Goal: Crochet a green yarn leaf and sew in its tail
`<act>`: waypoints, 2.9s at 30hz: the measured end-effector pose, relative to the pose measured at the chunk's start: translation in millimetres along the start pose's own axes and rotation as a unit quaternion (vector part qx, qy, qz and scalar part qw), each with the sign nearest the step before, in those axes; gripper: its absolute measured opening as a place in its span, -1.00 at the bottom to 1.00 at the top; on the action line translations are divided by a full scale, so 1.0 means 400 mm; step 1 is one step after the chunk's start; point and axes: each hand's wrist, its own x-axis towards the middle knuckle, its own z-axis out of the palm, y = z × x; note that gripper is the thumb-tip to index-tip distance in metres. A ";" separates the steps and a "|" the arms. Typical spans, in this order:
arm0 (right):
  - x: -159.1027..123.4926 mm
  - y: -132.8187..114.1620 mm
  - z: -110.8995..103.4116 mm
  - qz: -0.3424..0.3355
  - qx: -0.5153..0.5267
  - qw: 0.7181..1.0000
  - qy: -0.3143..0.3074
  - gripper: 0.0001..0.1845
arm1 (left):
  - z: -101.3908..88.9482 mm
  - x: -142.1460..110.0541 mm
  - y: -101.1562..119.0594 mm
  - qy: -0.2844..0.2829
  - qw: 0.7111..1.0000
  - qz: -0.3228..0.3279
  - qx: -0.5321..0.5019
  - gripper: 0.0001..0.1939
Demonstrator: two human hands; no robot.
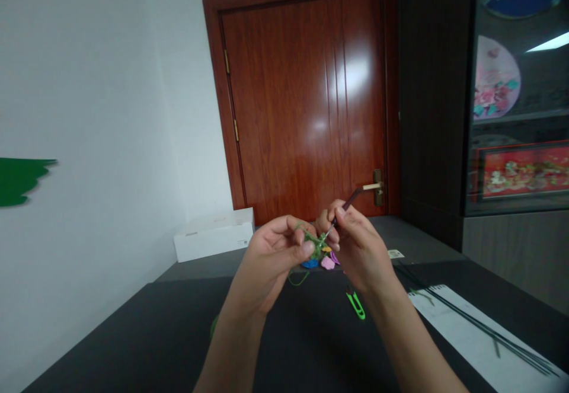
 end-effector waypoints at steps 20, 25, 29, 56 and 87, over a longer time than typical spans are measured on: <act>0.009 0.021 0.001 -0.185 -0.144 0.972 0.002 -0.83 | 0.032 -0.002 0.006 0.134 0.987 0.091 0.021 -0.56; -0.006 0.032 -0.014 -0.454 -0.383 0.805 -0.015 -0.85 | 0.029 -0.007 0.005 0.049 0.993 -0.039 -0.102 -0.68; -0.008 0.046 0.016 -0.363 -0.153 0.917 0.058 -0.97 | 0.015 -0.003 -0.004 -0.011 0.980 -0.094 -0.177 -0.73; 0.010 0.028 0.021 0.022 0.086 0.996 0.002 -0.65 | 0.027 0.003 -0.007 0.109 0.990 0.087 0.026 -0.56; 0.005 0.010 -0.005 -0.024 -0.059 0.998 -0.005 -0.72 | 0.005 0.009 -0.001 0.041 0.998 0.027 0.028 -0.70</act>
